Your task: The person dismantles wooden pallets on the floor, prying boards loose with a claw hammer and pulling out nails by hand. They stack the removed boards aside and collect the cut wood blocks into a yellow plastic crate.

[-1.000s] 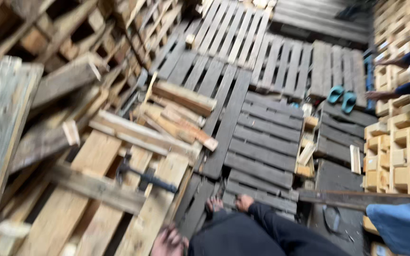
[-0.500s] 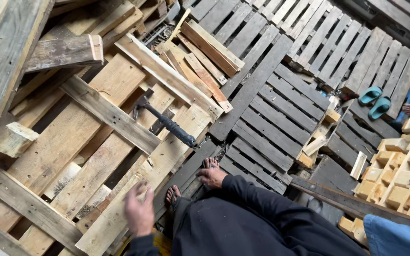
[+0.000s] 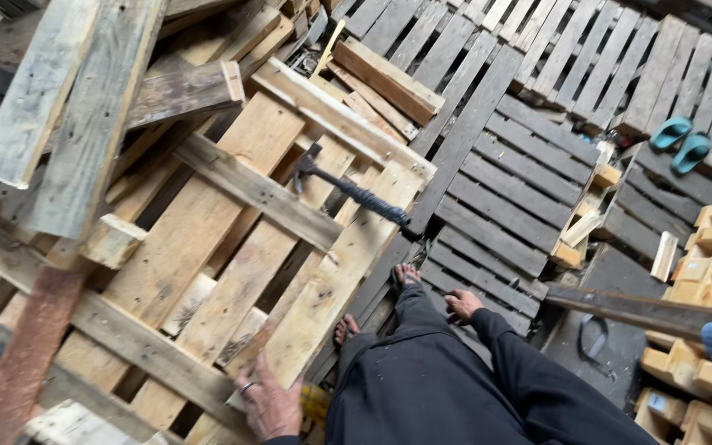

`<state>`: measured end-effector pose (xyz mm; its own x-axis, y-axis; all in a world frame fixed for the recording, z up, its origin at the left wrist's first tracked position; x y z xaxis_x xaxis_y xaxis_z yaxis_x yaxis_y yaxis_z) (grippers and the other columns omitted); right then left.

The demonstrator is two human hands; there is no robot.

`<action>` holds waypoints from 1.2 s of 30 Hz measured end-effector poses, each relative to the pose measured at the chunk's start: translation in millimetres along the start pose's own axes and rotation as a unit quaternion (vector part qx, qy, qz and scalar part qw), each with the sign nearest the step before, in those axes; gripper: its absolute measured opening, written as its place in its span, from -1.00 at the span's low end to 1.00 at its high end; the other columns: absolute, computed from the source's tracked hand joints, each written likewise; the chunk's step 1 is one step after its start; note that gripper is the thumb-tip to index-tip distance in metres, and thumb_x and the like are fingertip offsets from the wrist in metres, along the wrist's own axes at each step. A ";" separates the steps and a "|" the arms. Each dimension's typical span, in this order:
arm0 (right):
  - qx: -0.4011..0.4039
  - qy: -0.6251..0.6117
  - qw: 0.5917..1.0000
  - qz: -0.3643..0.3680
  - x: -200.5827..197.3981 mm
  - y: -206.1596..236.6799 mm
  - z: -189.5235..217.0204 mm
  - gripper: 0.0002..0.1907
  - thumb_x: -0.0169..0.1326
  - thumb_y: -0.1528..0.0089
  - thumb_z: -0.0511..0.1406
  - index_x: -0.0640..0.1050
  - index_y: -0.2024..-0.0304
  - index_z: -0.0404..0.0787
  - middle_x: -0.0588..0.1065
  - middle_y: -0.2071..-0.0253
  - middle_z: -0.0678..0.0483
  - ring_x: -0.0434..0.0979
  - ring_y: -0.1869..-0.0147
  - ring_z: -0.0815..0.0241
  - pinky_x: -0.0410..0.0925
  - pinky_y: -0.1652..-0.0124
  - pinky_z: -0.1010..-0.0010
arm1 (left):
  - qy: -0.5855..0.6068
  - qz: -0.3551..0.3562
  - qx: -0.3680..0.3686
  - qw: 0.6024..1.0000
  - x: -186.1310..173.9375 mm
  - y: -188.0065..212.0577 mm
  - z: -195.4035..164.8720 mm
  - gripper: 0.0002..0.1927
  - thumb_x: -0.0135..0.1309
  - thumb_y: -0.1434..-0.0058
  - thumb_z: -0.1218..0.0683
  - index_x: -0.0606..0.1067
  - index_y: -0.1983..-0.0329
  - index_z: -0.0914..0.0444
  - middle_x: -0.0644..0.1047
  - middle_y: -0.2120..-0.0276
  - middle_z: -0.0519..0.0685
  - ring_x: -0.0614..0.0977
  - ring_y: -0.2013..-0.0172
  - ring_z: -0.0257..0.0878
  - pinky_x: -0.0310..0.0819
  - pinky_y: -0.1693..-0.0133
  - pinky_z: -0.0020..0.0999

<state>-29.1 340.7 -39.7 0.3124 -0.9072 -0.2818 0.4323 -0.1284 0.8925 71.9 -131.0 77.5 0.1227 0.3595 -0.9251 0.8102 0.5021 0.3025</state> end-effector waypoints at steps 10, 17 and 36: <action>-0.124 0.110 0.984 -0.068 51.3 35.4 -45.4 -0.59 0.07 -0.30 -0.13 0.61 -0.10 -0.20 0.65 0.06 -0.05 0.62 -0.01 0.12 0.42 -0.08 0.31 | -0.061 0.213 -0.005 0.975 11.3 -13.7 60.1 0.41 0.55 0.19 -0.24 -0.12 -0.57 0.07 0.14 -0.23 0.26 0.45 -0.11 0.05 0.38 -0.24 -0.01; -0.092 0.069 0.993 -0.031 60.3 40.7 -19.1 -0.59 0.02 -0.29 -0.14 0.58 -0.11 -0.19 0.68 0.21 -0.12 0.69 0.19 -0.03 0.49 0.19 0.18 | -0.052 0.064 0.030 0.996 -21.6 3.3 36.9 0.32 0.53 0.27 -0.19 0.01 -0.53 -0.04 0.27 -0.24 0.30 0.37 -0.20 0.25 0.38 -0.18 0.05; -0.025 0.118 0.988 0.093 34.6 -4.3 -97.1 -0.53 0.01 -0.37 -0.10 0.49 -0.18 -0.27 0.58 0.29 -0.06 0.56 0.39 0.09 0.36 0.47 0.25 | 0.005 -0.058 0.089 0.994 -48.9 -2.0 3.3 0.17 0.49 0.20 -0.10 0.21 -0.50 0.16 0.28 -0.26 0.20 0.38 -0.20 0.24 0.37 -0.17 0.10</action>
<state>62.0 348.8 -87.5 0.5761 -0.7938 -0.1948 0.3880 0.0557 0.9200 66.2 -152.2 121.4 0.0179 0.3161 -0.9486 0.9072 0.3938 0.1483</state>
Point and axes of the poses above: each hand's wrist, its own y-axis away from the middle knuckle, its own x-axis out of the palm, z = x × y, the point moved 9 cm from there along -y, towards the middle knuckle
